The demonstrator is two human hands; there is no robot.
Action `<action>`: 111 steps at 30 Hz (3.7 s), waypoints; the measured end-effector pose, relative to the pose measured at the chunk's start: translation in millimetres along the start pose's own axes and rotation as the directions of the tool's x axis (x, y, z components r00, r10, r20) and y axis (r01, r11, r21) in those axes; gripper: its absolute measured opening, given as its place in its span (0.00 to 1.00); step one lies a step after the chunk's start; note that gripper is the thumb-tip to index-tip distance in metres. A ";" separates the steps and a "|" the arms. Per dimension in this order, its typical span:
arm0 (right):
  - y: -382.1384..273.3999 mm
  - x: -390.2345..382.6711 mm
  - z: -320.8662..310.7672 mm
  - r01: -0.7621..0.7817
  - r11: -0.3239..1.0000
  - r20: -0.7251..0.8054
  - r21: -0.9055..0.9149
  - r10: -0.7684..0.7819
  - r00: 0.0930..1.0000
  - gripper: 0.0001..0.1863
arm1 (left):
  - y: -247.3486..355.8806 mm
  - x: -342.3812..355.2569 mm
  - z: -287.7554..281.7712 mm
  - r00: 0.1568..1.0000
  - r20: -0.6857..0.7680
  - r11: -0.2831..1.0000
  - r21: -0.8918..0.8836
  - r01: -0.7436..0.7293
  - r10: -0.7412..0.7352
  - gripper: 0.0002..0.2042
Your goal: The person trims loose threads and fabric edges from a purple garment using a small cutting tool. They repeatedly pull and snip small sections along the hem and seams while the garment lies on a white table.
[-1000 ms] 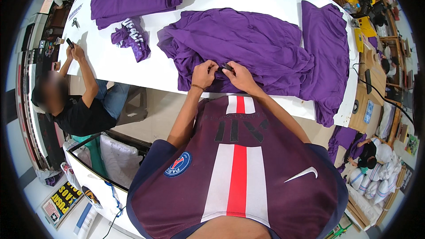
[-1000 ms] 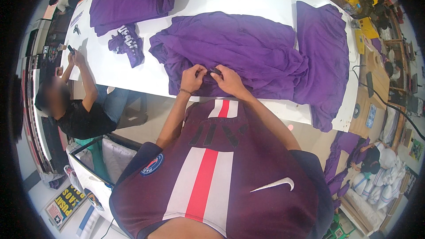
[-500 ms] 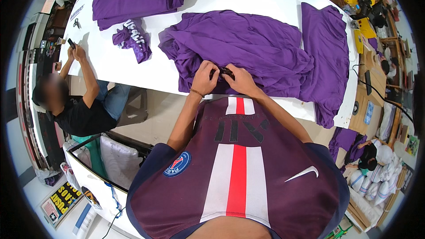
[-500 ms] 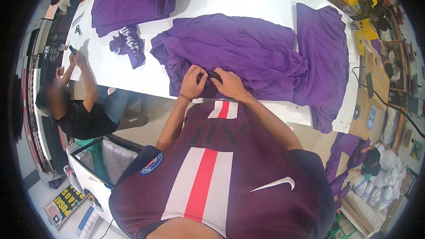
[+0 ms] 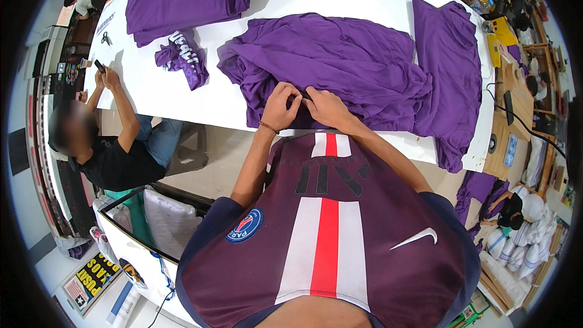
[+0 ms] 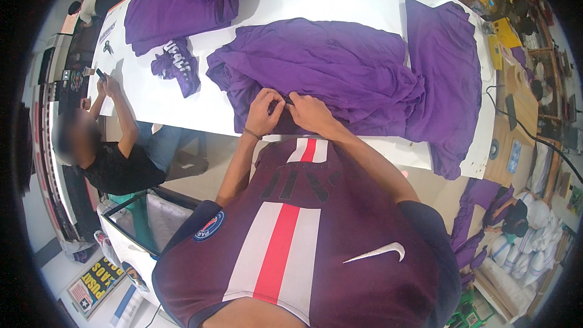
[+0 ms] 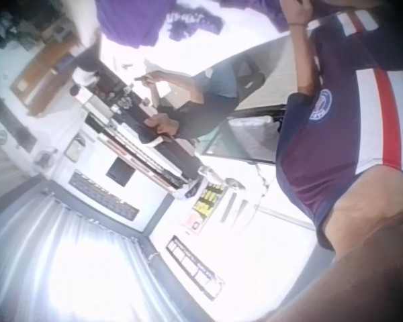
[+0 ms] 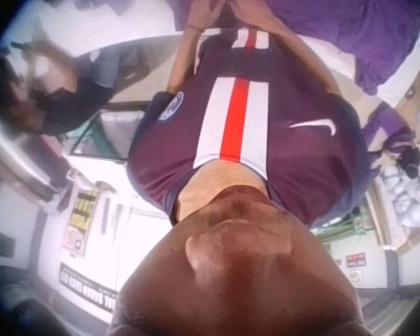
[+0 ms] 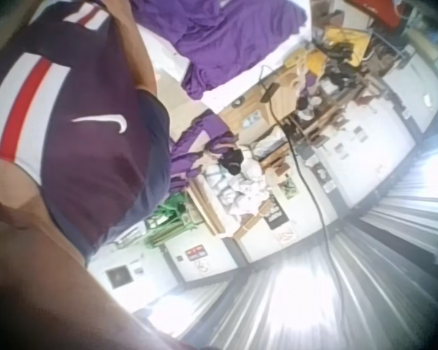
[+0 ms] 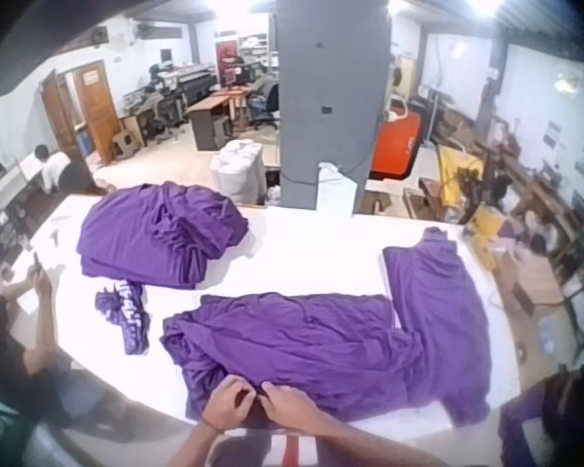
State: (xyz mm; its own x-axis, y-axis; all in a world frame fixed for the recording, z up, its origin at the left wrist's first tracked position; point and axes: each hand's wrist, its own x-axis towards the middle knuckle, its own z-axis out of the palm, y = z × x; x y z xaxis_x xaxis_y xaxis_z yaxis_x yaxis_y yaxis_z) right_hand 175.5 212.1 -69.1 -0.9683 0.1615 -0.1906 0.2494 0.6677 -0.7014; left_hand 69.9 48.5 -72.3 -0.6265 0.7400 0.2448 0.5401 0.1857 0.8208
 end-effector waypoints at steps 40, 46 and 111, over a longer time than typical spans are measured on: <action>91.3 -86.9 -87.8 -0.322 0.671 -0.198 0.668 0.578 0.792 0.13 | 34.8 49.7 8.7 0.853 0.499 0.942 -0.190 0.277 -0.151 0.12; 91.7 -97.0 -75.9 -0.359 0.684 -0.167 0.635 0.575 0.801 0.14 | 18.0 62.4 112.9 0.919 0.392 0.996 -0.093 -0.004 0.040 0.11; 70.5 -89.7 -52.0 -0.219 0.941 -0.389 0.258 0.308 0.868 0.17 | 6.7 -23.4 -61.7 0.670 0.644 0.923 0.166 0.348 -0.368 0.05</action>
State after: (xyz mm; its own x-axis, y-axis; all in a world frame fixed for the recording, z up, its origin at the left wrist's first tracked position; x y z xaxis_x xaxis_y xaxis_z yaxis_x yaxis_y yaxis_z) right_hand 279.3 282.5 -65.8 -0.7692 0.6287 -0.1147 0.4501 0.4055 -0.7956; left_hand 53.6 -7.4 -40.6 -0.2567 0.8440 -0.4709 0.3739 0.5360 0.7569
